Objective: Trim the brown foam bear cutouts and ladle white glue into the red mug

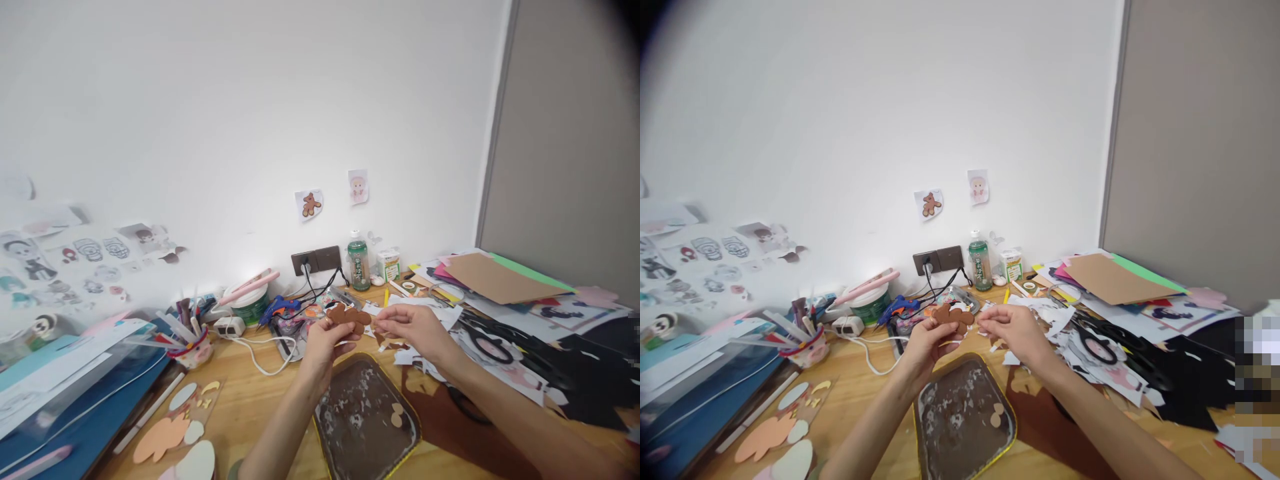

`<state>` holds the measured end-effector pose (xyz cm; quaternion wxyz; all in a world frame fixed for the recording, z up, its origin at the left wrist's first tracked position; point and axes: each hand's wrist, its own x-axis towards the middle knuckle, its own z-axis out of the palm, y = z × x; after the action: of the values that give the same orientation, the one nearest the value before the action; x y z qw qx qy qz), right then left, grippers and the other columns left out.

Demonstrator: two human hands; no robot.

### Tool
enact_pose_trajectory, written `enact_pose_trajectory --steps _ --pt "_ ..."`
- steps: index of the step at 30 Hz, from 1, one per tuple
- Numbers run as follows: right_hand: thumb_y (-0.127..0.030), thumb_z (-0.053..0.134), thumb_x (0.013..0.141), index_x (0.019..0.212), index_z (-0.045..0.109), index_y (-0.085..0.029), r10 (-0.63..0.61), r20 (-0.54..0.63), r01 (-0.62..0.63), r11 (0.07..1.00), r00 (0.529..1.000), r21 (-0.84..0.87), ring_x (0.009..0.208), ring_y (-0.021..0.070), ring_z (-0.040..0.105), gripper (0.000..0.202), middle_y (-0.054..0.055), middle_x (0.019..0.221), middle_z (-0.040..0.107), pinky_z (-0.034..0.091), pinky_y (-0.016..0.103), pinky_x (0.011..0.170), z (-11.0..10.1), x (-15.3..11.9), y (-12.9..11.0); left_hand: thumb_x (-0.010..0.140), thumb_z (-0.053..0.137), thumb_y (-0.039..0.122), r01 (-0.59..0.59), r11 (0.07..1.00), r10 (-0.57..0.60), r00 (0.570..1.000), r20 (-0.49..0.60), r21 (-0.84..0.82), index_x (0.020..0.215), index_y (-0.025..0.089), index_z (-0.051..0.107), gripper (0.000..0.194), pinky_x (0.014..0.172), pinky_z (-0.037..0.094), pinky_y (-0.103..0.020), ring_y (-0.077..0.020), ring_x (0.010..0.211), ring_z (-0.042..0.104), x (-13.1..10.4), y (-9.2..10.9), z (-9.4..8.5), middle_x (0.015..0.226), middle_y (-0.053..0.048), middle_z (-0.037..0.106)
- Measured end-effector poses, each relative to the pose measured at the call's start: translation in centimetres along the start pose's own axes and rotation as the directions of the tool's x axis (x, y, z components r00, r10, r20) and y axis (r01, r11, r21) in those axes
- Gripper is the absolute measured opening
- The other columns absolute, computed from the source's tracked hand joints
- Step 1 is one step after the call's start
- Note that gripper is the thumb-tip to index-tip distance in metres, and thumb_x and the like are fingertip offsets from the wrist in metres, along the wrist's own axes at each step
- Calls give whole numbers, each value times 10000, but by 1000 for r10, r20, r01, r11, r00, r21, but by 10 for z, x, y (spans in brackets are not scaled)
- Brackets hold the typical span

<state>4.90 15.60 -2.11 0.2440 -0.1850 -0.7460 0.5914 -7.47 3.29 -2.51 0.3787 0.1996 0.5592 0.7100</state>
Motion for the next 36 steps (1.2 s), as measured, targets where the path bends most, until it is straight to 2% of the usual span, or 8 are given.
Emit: enact_pose_trajectory --steps 4,9,13,18,22,28,32,36 --pt "-404 578 671 820 606 -149 29 23 -27 996 999 -83 641 138 574 297 30 722 631 455 236 561 -2 2 0 548 700 195 -18 1000 18 1000 -3 -9 756 111 622 237 531 477 -185 -93 570 577 1 -1 -1 711 -58 649" --pt "-281 618 608 696 655 -137 105 289 -45 977 952 -208 521 114 535 173 8 570 615 400 196 466 7 -1 16 540 700 161 -57 998 57 998 2 -10 787 102 622 265 528 456 -157 -80 585 564 1 1 -3 736 -62 644" --pt "-185 581 590 655 669 -140 135 391 -6 950 910 -313 502 115 545 118 12 541 625 373 180 456 23 -11 31 520 711 150 -74 997 75 997 10 -29 840 131 587 344 517 448 -161 -70 570 550 3 0 -4 771 -38 629" --pt "-133 543 584 612 677 -161 114 385 65 904 916 -423 513 119 548 139 7 563 641 351 182 459 29 -18 32 561 668 163 -74 993 80 994 75 -88 804 140 555 270 530 446 -180 -87 603 537 2 2 -4 707 -22 582" --pt "-252 532 673 568 653 -149 41 260 89 879 965 -469 531 133 533 191 15 543 616 346 211 485 21 -11 27 622 518 134 -27 982 64 979 192 -187 797 148 544 178 591 459 -206 -92 674 505 -4 6 -4 748 -17 523" --pt "-410 420 798 975 575 -165 -100 71 115 956 992 -271 816 161 568 339 40 926 618 442 238 652 8 -2 3 704 457 232 283 824 24 848 530 -491 806 148 512 143 473 421 -159 -68 529 364 -18 -2 -1 583 29 296" --pt "-384 516 759 1047 544 -169 -113 141 121 991 984 -52 975 170 525 360 58 1073 565 409 268 830 8 -12 -19 711 447 244 389 767 5 792 610 -511 791 132 511 152 423 383 -145 -61 467 291 -27 -12 7 543 41 234" --pt "-306 574 713 946 582 -159 -89 254 93 996 963 -1 898 165 559 276 51 1029 575 435 254 771 16 -20 -26 712 445 254 465 745 -31 741 671 -478 737 130 509 142 430 403 -164 -60 455 320 -31 -21 13 532 34 277"
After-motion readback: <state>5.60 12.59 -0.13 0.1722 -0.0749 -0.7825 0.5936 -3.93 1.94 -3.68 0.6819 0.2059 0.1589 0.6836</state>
